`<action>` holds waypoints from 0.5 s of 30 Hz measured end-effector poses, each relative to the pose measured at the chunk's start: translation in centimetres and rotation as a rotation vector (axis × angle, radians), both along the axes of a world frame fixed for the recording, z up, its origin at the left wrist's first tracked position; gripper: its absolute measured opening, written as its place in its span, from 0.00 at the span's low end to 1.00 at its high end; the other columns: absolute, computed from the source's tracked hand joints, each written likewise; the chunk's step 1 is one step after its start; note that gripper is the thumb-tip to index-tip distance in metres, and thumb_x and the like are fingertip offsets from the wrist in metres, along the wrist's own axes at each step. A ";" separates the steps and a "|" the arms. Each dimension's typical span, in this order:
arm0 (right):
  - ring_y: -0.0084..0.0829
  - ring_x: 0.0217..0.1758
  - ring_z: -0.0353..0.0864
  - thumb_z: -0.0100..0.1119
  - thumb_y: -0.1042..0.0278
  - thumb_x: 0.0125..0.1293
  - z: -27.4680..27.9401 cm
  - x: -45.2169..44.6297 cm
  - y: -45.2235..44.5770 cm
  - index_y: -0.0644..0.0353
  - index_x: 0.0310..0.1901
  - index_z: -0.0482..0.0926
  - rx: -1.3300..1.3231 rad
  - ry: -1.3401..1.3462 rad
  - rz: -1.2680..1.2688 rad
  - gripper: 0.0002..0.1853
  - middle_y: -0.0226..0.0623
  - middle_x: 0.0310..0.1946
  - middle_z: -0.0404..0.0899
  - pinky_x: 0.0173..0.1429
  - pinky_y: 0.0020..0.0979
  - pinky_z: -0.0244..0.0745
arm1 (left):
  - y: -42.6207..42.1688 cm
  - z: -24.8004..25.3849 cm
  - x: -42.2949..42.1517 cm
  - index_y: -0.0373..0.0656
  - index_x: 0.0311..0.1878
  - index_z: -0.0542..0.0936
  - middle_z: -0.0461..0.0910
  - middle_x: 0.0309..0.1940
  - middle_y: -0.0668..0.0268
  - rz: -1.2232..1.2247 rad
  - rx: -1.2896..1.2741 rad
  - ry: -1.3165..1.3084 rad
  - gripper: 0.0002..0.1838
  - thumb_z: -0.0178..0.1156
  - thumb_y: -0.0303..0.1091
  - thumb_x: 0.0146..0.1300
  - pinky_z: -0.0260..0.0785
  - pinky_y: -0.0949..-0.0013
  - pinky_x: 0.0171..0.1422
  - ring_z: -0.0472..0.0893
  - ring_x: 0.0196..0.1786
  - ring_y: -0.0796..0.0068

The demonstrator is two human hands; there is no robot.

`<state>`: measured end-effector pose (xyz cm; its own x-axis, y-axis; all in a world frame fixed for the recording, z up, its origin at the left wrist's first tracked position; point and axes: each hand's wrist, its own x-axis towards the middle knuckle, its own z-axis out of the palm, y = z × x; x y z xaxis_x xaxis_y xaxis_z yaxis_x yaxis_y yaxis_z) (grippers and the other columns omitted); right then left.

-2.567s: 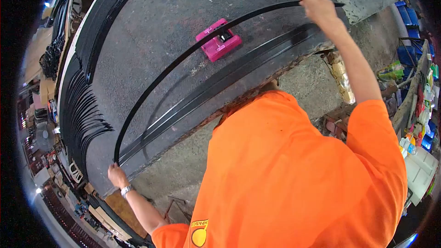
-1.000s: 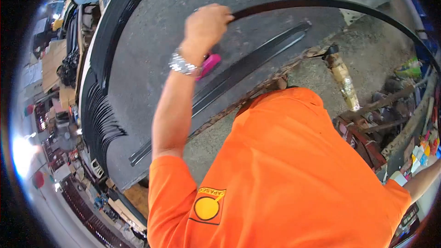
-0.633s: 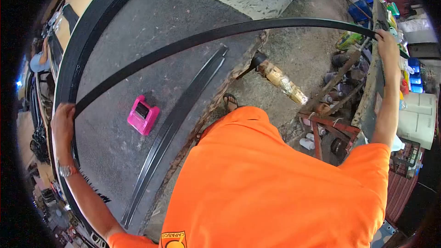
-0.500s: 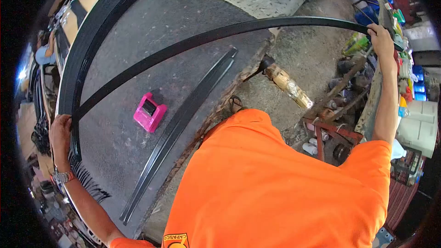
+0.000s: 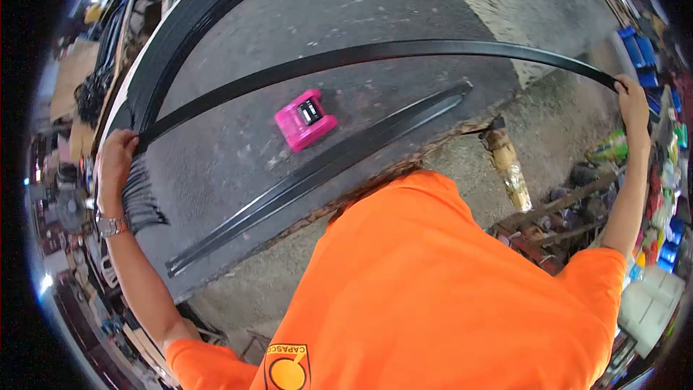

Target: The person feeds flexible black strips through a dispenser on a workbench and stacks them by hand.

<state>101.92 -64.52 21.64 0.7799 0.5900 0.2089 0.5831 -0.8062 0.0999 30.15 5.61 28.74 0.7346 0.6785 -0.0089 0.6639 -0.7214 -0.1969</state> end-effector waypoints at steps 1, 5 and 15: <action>0.52 0.55 0.80 0.55 0.61 0.72 -0.2 -0.1 0.8 0.54 0.51 0.82 -0.009 0.012 -0.007 0.12 0.46 0.47 0.83 0.57 0.46 0.72 | 0.0 -0.2 -0.8 0.40 0.47 0.85 0.85 0.41 0.53 0.013 -0.006 0.008 0.09 0.63 0.33 0.68 0.73 0.56 0.51 0.84 0.46 0.51; 0.52 0.53 0.80 0.56 0.60 0.72 -1.7 -0.3 4.0 0.55 0.50 0.81 -0.047 0.001 0.073 0.12 0.45 0.46 0.83 0.55 0.46 0.73 | -1.1 -0.9 -3.8 0.40 0.46 0.85 0.85 0.42 0.52 0.129 -0.038 -0.023 0.10 0.62 0.35 0.68 0.74 0.55 0.51 0.85 0.46 0.49; 0.45 0.52 0.83 0.60 0.57 0.69 -9.2 -15.1 23.3 0.49 0.47 0.86 0.160 0.162 0.414 0.11 0.37 0.46 0.86 0.55 0.42 0.77 | -1.8 -2.5 -27.0 0.43 0.49 0.84 0.85 0.46 0.48 0.746 0.270 0.184 0.15 0.56 0.43 0.72 0.73 0.47 0.51 0.83 0.50 0.42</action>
<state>86.80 -41.26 12.40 0.5156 0.8288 0.2174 0.8568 -0.5001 -0.1255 3.15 3.80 26.27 0.0909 0.9848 0.1483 0.8909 -0.0139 -0.4539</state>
